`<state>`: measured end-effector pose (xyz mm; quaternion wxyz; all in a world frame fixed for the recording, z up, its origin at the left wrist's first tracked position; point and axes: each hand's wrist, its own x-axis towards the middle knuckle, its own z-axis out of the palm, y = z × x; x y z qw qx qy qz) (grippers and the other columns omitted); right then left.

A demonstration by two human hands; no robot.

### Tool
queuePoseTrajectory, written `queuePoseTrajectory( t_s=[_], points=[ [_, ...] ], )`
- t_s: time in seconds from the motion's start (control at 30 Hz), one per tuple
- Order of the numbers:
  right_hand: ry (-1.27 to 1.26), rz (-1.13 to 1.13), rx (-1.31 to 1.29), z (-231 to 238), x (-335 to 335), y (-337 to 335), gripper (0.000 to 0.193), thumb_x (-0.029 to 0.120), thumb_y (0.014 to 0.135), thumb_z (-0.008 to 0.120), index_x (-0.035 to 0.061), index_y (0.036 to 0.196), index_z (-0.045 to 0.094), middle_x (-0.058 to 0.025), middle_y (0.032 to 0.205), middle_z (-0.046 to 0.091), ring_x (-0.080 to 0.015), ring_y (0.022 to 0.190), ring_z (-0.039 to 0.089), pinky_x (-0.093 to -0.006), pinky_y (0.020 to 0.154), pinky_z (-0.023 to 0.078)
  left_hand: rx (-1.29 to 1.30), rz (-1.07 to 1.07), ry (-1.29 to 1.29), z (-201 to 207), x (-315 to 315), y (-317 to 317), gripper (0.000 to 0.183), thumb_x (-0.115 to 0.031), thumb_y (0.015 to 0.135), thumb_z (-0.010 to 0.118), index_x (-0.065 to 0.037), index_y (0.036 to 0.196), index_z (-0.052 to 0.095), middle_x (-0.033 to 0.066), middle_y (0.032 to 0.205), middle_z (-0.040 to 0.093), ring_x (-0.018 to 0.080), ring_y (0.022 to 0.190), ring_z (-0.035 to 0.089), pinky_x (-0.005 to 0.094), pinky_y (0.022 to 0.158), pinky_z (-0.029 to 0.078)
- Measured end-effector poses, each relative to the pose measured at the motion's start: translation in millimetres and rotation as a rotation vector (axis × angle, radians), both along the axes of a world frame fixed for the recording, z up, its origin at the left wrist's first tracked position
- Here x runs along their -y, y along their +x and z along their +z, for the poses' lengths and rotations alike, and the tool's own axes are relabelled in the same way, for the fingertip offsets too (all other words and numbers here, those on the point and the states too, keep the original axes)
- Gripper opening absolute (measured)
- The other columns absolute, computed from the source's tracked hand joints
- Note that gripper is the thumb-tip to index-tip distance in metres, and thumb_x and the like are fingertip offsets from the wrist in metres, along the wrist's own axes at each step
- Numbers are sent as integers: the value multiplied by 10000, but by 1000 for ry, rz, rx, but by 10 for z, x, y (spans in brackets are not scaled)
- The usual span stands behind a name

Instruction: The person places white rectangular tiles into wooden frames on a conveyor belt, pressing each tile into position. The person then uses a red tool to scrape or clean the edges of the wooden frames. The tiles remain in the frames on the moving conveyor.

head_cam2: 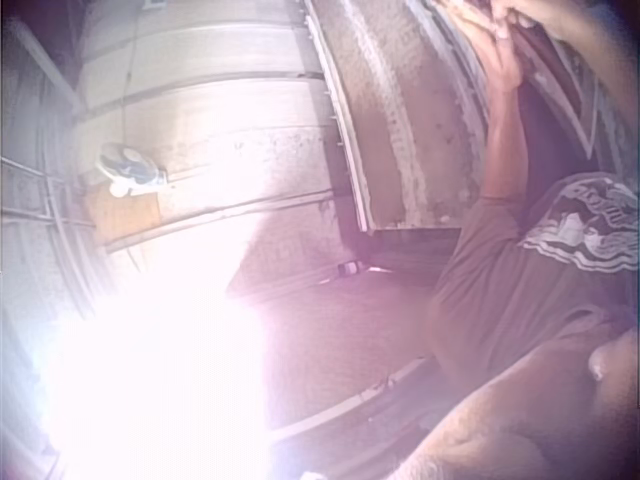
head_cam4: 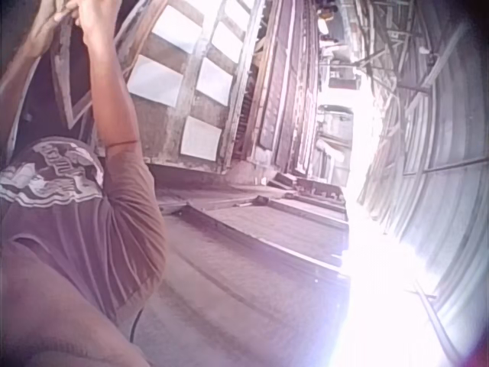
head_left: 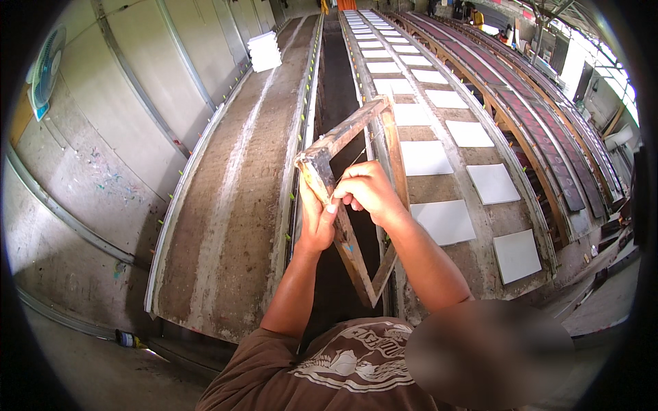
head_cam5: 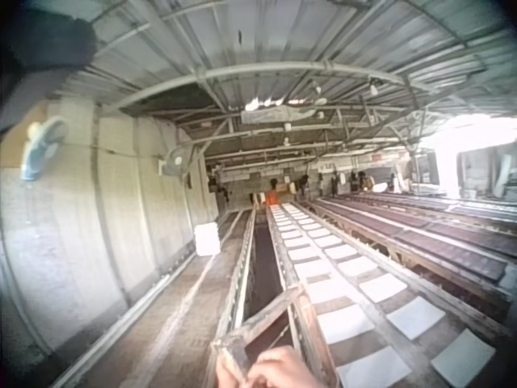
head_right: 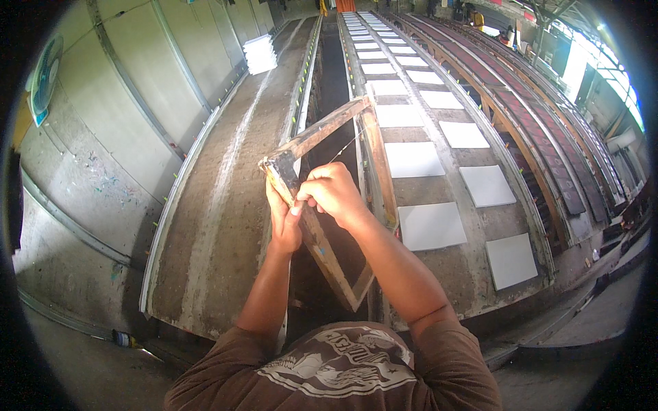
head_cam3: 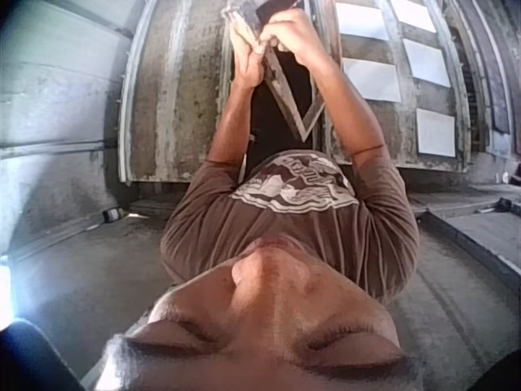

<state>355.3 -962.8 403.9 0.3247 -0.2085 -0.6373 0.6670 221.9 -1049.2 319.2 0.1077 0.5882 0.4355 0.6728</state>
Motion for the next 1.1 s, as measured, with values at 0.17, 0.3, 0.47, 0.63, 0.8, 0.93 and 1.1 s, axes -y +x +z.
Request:
queuePoseTrajectory(
  t_s=[0.17, 0.3, 0.47, 0.63, 0.8, 0.93, 1.1],
  points=[
    [-147, 47, 34, -27, -43, 23, 104, 62, 783, 715, -27, 732, 727, -87, 618, 628, -123, 462, 532, -247, 417, 375, -4, 28, 19, -31, -28, -19, 885, -307, 986, 527, 73, 1604, 21, 197, 1572, 315, 275, 1431, 359, 416, 1199, 259],
    [-372, 92, -30, -137, -26, -11, 96, 74, 791, 727, 17, 717, 704, -39, 602, 570, -97, 457, 475, -247, 405, 318, 48, 44, 6, -81, -20, -6, 850, -297, 1010, 539, 74, 1606, 60, 198, 1543, 350, 281, 1395, 390, 411, 1179, 287],
    [-467, 26, -44, -186, 111, -89, 118, 82, 823, 715, 92, 764, 613, 19, 619, 520, -77, 466, 417, -256, 418, 276, 210, -26, 66, 3, 3, 44, 790, -215, 1008, 547, 70, 1603, 111, 170, 1494, 388, 249, 1334, 422, 383, 1156, 312],
    [-43, -50, -364, -450, 210, -170, 41, 46, 971, 687, 21, 979, 655, -2, 875, 653, -50, 702, 582, -222, 590, 453, 217, 50, 31, 54, 3, 31, 821, -229, 983, 550, 42, 1613, 97, 164, 1518, 377, 239, 1352, 428, 382, 1154, 329],
    [360, -159, -416, -642, 219, -200, 141, 58, 963, 708, -50, 1048, 680, -100, 963, 706, -147, 894, 683, -285, 780, 538, 267, 14, 40, -38, -35, 21, 828, -199, 967, 544, 26, 1620, 86, 163, 1536, 367, 231, 1368, 425, 386, 1165, 322],
    [549, -265, -462, -726, 186, -243, 126, 20, 910, 746, -52, 988, 679, -116, 933, 697, -150, 841, 669, -280, 746, 525, 262, -38, 68, -60, -50, -2, 813, -164, 966, 535, 49, 1613, 90, 175, 1539, 365, 240, 1380, 411, 384, 1175, 303],
    [435, -328, -498, -826, 241, -290, 112, 2, 892, 751, -47, 941, 663, -116, 914, 688, -156, 799, 657, -284, 712, 517, 241, -46, 95, -3, -57, 13, 801, -183, 983, 533, 99, 1597, 102, 205, 1567, 342, 272, 1416, 383, 395, 1191, 277]
  ],
)
